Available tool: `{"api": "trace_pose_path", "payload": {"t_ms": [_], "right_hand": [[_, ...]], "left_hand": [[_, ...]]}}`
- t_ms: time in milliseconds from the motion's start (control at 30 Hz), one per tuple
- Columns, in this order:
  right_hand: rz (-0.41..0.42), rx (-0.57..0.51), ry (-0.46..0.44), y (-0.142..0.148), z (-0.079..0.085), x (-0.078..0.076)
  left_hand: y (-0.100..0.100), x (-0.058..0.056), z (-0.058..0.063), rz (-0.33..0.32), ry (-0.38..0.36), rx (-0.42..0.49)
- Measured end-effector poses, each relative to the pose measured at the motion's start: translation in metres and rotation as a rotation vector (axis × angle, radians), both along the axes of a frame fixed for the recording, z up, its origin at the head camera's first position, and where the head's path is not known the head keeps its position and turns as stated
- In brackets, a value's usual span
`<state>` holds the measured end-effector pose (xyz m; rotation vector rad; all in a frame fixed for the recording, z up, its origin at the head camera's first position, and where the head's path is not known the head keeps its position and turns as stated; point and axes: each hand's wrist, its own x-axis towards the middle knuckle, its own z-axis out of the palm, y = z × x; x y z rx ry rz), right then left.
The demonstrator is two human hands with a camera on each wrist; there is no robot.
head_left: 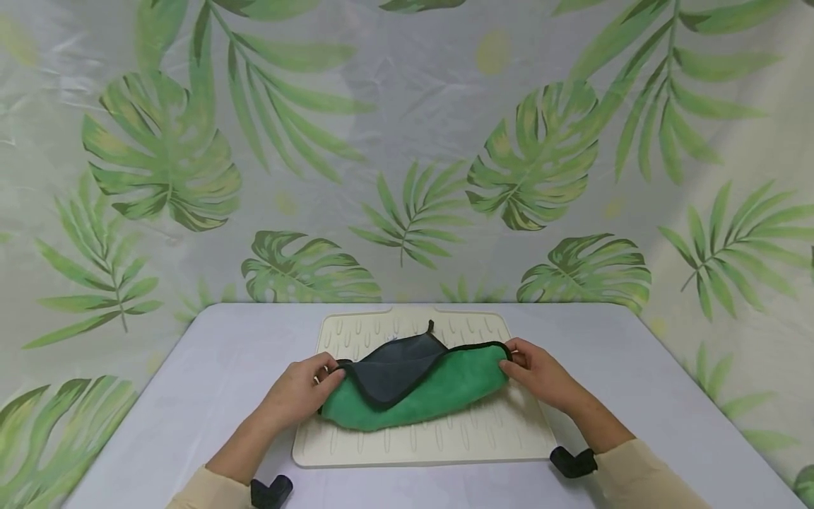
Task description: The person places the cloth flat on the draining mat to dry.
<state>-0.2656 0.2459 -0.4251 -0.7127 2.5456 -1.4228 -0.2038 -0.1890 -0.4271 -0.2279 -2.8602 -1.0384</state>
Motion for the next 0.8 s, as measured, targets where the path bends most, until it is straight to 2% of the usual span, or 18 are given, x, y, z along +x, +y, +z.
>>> {"api": "trace_pose_path", "payload": {"t_ms": [233, 300, 433, 533, 667, 800], "right_hand": [[-0.059, 0.063, -0.032, 0.002, -0.001, -0.003], [-0.061, 0.095, -0.053, -0.001, -0.002, -0.003], [-0.035, 0.104, -0.115, -0.007, -0.004, -0.003], [-0.012, 0.118, -0.102, -0.01, -0.004, -0.004], [-0.007, 0.108, -0.105, -0.013, -0.002, -0.007], [-0.026, 0.022, -0.207, -0.013, -0.002, -0.014]], "left_hand": [[-0.006, 0.0, -0.003, 0.079, -0.043, 0.033], [-0.005, 0.0, -0.004, 0.071, -0.041, 0.033], [0.001, -0.002, -0.006, 0.01, -0.003, 0.031], [0.005, -0.002, -0.005, -0.024, 0.025, 0.015], [0.009, -0.005, -0.003, -0.01, 0.045, -0.011], [0.01, -0.01, -0.003, 0.017, 0.022, 0.017]]}}
